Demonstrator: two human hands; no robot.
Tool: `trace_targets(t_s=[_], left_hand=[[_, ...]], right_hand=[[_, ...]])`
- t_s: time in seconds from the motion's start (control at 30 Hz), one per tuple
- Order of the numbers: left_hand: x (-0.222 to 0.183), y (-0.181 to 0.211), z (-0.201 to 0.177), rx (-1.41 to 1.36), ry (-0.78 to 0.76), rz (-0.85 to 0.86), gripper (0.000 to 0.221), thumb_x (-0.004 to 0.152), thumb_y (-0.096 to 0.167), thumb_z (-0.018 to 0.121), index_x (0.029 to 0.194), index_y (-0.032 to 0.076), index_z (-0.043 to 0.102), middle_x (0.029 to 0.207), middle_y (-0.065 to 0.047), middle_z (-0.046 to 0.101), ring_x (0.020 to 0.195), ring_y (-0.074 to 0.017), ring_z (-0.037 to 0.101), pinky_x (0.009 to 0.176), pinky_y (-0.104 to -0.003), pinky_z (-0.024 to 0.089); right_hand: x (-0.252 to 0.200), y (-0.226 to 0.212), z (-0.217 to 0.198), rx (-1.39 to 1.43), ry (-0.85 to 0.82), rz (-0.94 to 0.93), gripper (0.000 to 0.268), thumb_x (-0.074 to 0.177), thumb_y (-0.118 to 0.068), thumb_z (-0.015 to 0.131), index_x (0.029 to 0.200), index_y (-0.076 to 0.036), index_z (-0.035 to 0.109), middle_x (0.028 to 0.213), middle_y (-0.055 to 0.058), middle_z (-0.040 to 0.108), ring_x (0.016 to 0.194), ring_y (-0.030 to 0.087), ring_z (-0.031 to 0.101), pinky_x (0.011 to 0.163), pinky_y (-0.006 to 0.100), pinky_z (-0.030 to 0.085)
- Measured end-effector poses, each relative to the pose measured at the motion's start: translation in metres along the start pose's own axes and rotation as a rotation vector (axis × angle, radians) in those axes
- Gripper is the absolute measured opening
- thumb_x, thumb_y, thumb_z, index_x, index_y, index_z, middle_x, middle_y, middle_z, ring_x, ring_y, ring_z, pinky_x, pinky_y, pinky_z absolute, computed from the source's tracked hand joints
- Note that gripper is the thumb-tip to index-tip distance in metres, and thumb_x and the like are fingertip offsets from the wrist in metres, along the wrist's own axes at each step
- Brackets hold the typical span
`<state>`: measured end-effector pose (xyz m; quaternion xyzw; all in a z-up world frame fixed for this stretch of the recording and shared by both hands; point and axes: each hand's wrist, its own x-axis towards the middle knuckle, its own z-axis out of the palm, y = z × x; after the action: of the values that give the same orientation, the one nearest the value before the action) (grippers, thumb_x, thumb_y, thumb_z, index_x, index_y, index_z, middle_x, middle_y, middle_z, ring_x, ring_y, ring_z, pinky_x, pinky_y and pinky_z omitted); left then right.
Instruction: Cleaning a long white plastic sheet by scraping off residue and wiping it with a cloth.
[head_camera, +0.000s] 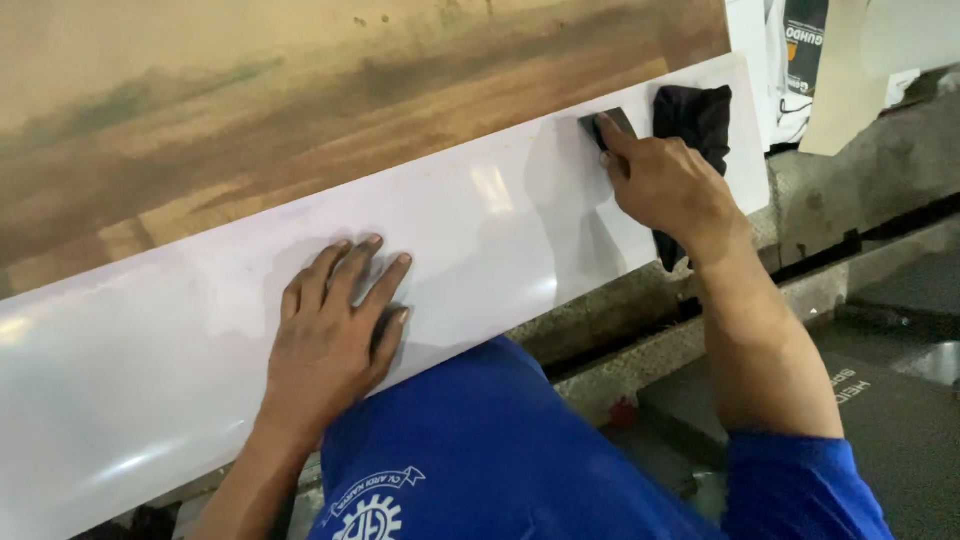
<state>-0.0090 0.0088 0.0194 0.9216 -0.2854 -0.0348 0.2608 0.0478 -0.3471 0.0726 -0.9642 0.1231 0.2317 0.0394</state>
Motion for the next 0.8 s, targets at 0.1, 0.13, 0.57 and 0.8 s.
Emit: trace_targets(t_s=[0.1,0.13,0.57,0.8], left_hand=[[0.006,-0.004,-0.001,0.022,0.03,0.0,0.049,0.092,0.031,0.066,0.14,0.019,0.063,0.147,-0.012,0.054,0.138,-0.0354,0.046,0.109,-0.051,0.038],[0.004,-0.004,0.0,0.015,0.031,0.008,0.049,0.092,0.031,0.067,0.139,0.019,0.063,0.147,-0.012,0.054,0.138,-0.0348,0.046,0.108,-0.051,0.038],[0.005,-0.003,-0.001,0.014,0.044,-0.021,0.05,0.091,0.031,0.069,0.139,0.021,0.063,0.146,-0.011,0.054,0.138,-0.034,0.047,0.109,-0.051,0.039],[0.005,-0.006,-0.001,0.026,0.028,-0.014,0.049,0.092,0.031,0.066,0.14,0.019,0.062,0.148,-0.011,0.053,0.138,-0.0348,0.046,0.109,-0.051,0.039]], right_hand=[[0.01,-0.005,-0.006,0.006,0.025,-0.02,0.05,0.101,-0.031,0.051,0.151,-0.03,0.052,0.097,0.024,0.072,0.092,0.046,0.068,0.087,0.059,0.052],[0.011,-0.007,-0.007,0.004,0.029,-0.037,0.05,0.101,-0.031,0.051,0.151,-0.029,0.052,0.096,0.024,0.071,0.091,0.047,0.068,0.085,0.059,0.053],[0.005,-0.021,0.004,0.004,0.096,-0.144,0.048,0.101,-0.03,0.053,0.148,-0.026,0.056,0.093,0.025,0.071,0.088,0.047,0.068,0.082,0.058,0.053],[0.006,-0.028,0.003,0.01,0.111,-0.128,0.046,0.1,-0.03,0.054,0.146,-0.026,0.06,0.099,0.025,0.071,0.091,0.047,0.068,0.085,0.057,0.054]])
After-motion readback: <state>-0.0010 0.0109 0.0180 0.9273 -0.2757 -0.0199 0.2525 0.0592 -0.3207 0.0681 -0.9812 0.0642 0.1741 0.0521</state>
